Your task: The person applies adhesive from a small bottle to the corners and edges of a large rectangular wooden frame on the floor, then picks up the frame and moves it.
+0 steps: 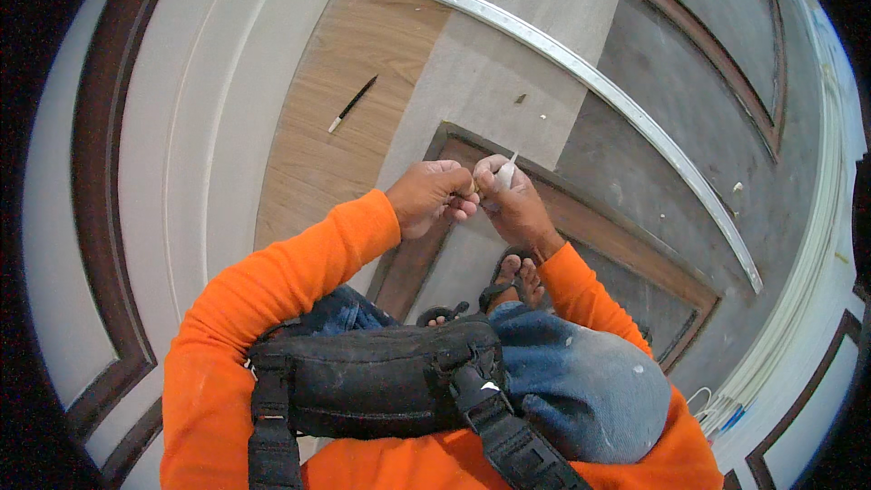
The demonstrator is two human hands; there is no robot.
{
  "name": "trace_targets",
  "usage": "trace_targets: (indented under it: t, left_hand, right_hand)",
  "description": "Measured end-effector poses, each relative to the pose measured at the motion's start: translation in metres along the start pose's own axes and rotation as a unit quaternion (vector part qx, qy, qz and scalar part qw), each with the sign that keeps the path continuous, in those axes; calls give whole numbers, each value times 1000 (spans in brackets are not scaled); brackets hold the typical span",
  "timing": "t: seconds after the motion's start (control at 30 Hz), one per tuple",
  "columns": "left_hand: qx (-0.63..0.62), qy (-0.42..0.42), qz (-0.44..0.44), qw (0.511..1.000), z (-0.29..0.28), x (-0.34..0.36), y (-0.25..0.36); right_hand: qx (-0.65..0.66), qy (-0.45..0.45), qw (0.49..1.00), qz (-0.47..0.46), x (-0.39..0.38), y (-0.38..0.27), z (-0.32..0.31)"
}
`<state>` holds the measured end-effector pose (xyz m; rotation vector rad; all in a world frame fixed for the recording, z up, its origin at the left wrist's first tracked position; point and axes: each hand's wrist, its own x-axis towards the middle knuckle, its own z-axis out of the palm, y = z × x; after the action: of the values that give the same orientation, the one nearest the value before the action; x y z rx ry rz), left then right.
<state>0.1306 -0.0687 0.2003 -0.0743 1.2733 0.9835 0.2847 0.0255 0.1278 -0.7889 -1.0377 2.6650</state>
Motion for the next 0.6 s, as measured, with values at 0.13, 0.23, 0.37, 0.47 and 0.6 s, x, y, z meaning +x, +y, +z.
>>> trace_targets:
  t: [0.13,0.23,0.37,0.47,0.6]
  left_hand:
    - [12,-16,-11,1000,2,-2,1]
    - [21,-34,-1,999,1,1,1]
    - [26,-63,35,997,2,1,11]
    - [7,-70,51,996,2,1,13]
    - [103,-44,94,989,-1,7,6]
  right_hand:
    - [-19,-4,999,-44,-7,1,4]
    - [-28,10,998,-64,-7,-1,4]
    - [0,32,997,-70,-2,-6,3]
    - [0,48,996,-69,-2,-12,5]
    - [-97,109,987,-66,-2,-2,-1]
